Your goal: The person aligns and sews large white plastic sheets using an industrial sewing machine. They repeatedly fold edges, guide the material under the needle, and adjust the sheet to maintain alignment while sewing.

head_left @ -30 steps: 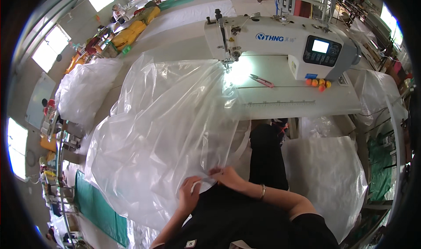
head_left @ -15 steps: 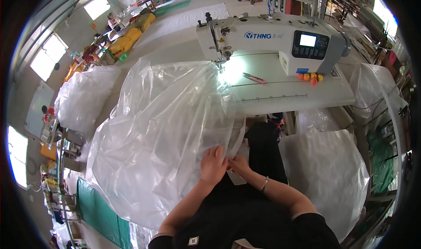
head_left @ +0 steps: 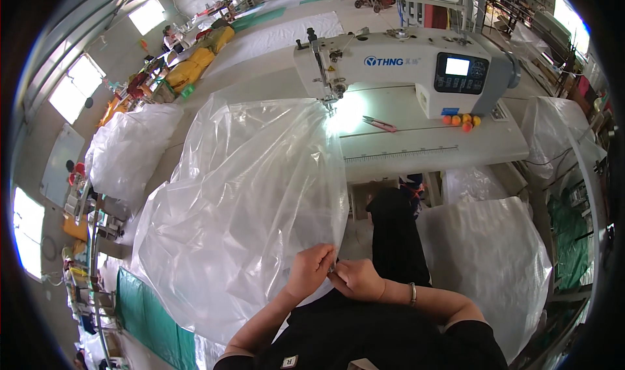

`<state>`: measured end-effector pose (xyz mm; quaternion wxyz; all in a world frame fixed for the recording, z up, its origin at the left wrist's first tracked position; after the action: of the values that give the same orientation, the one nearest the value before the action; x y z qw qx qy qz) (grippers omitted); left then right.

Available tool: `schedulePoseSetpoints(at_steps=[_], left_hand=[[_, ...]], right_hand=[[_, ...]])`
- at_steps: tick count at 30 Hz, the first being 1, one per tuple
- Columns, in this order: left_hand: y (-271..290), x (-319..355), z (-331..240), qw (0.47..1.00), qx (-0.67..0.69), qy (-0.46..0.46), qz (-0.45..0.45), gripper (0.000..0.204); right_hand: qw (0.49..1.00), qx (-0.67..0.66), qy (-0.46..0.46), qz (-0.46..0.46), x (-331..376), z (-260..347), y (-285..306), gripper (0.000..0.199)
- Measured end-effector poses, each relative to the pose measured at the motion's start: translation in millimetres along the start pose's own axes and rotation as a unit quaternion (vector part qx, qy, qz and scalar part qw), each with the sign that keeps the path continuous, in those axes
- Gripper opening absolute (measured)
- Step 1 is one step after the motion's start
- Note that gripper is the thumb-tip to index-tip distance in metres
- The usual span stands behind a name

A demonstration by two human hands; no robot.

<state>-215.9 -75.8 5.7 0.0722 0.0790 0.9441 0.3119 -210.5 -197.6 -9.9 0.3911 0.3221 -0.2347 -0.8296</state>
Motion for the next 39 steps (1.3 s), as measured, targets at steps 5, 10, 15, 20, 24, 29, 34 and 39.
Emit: schedulePoseSetpoints(at_steps=[5,10,15,20,24,29,34,39], left_hand=[[-7,8,15,0.993,0.095,0.071,0.018,0.006],[11,9,8,0.984,0.143,0.108,-0.006,0.005],[40,-6,-47,1.000,0.017,0.001,-0.019,0.006],[9,-9,-47,0.977,-0.172,-0.123,0.010,0.010],[4,-4,-28,0.979,-0.165,-0.117,0.026,0.009],[4,-8,-28,0.982,-0.140,-0.123,0.032,0.010],[7,-11,-30,0.982,-0.121,-0.140,0.033,0.009],[11,-9,-14,0.993,-0.003,-0.116,0.008,0.009]], right_hand=[[0.999,0.011,0.028,0.020,-6,-1,-12,0.016],[0.990,-0.114,-0.028,0.083,-19,-40,14,0.019],[0.878,-0.398,-0.237,-0.119,-81,-93,28,0.023],[0.984,-0.144,-0.014,-0.102,-81,-89,-14,0.019],[0.997,-0.019,0.000,-0.069,-70,-114,-10,0.023],[0.951,0.114,-0.264,-0.117,-153,-144,122,0.027],[0.907,0.288,-0.308,0.001,-204,-189,119,0.019],[0.882,0.349,-0.309,0.067,-207,-176,94,0.012]])
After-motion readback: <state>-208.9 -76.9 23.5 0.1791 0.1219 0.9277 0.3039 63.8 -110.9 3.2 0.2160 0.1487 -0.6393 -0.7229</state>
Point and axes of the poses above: each hand's wrist, its own x-axis away from the middle knuckle, its own y-axis out of the back of the hand, z = x × y, the point moved 6 cm from there along -x, towards the middle knuckle, and after that the axes turned 12 degrees about z, right-handed, at the moved point
